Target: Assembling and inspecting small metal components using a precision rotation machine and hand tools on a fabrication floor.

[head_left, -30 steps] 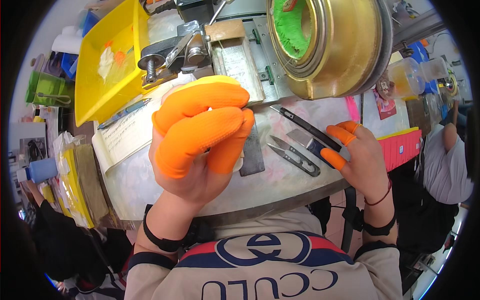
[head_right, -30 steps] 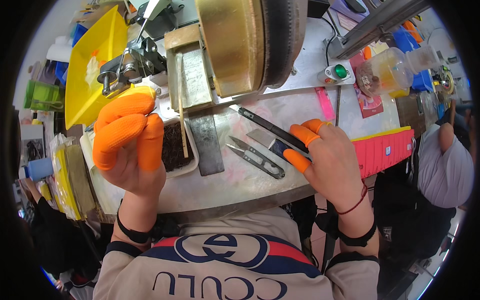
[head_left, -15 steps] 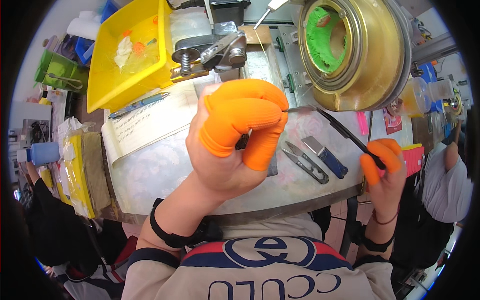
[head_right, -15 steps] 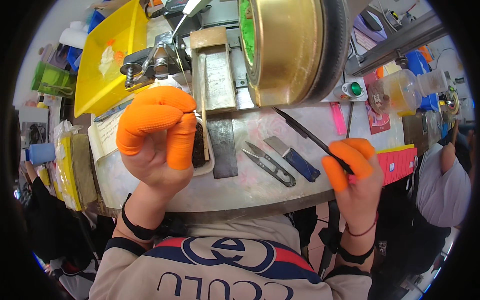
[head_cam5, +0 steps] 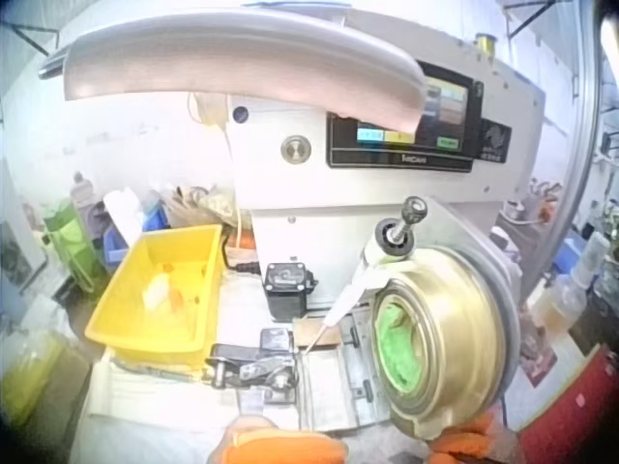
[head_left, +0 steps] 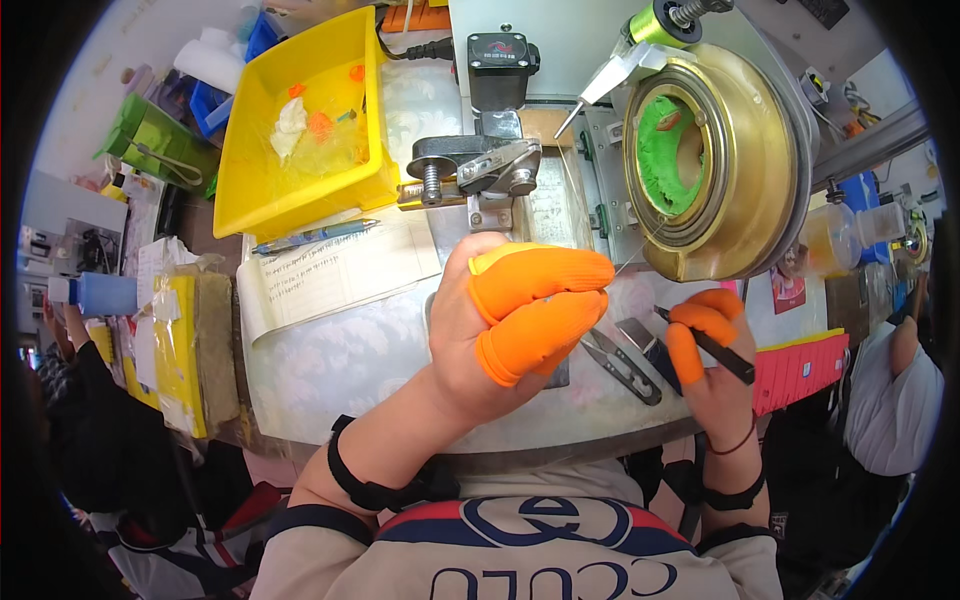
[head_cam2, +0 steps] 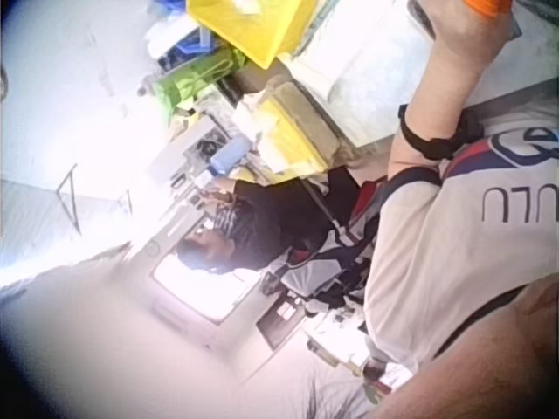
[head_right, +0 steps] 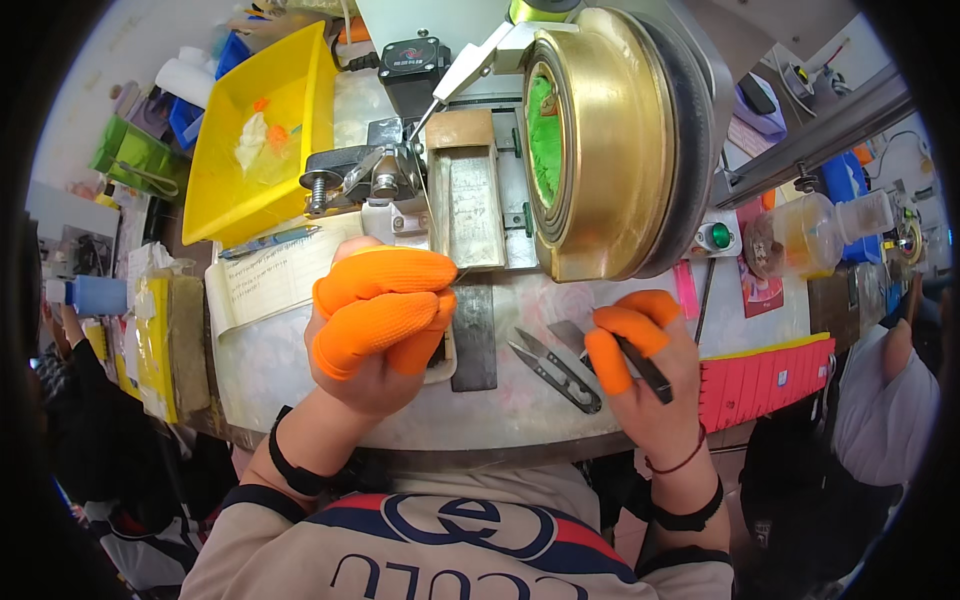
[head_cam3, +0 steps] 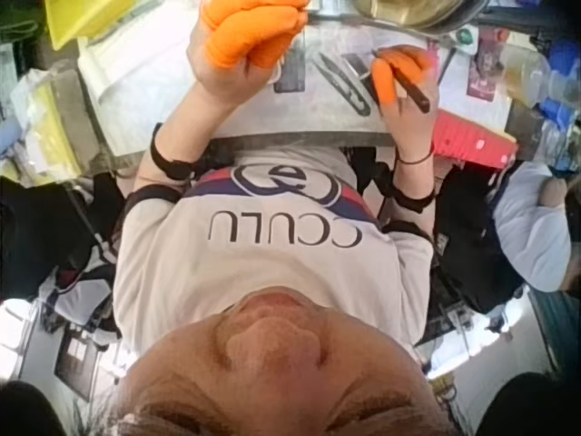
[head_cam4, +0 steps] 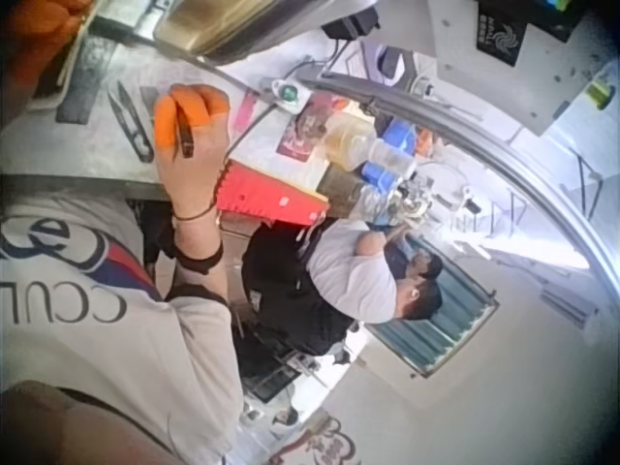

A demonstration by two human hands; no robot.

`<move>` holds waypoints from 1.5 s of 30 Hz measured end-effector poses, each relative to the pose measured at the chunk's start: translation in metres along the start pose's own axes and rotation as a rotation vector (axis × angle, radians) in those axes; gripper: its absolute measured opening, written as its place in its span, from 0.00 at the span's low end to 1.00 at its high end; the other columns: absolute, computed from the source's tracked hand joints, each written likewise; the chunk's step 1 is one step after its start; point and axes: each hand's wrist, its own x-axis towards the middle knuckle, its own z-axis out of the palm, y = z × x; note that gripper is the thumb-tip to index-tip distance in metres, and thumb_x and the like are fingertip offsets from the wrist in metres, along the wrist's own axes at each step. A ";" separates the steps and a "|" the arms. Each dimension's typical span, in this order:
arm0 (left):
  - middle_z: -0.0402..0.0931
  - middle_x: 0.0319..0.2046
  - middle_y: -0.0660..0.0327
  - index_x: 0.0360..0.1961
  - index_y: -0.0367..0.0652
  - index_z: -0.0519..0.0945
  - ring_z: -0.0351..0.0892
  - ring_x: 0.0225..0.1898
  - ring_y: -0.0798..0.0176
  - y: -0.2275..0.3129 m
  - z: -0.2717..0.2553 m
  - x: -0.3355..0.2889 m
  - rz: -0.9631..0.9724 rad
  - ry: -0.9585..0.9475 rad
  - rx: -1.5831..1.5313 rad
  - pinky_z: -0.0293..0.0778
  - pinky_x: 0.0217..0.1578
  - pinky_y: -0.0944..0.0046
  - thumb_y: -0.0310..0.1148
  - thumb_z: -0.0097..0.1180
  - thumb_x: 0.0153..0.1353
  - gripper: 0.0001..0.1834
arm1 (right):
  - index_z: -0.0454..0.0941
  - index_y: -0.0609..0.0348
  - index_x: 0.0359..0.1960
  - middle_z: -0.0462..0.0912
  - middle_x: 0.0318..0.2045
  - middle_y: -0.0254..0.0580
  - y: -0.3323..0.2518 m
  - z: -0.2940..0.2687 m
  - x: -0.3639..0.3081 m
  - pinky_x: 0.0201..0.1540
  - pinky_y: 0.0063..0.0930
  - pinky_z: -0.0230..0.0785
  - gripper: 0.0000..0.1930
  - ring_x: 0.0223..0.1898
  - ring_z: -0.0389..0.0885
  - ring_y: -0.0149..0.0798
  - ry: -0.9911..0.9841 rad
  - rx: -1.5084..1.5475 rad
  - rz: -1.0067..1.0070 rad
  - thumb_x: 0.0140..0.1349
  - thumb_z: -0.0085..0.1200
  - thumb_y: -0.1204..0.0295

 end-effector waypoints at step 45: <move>0.72 0.31 0.63 0.33 0.44 0.76 0.68 0.30 0.64 0.002 -0.004 -0.004 -0.118 0.013 -0.041 0.61 0.34 0.67 0.22 0.63 0.36 0.18 | 0.53 0.66 0.51 0.74 0.36 0.56 -0.060 -0.013 0.059 0.39 0.25 0.67 0.26 0.32 0.75 0.37 -0.059 0.331 -0.422 0.57 0.49 0.65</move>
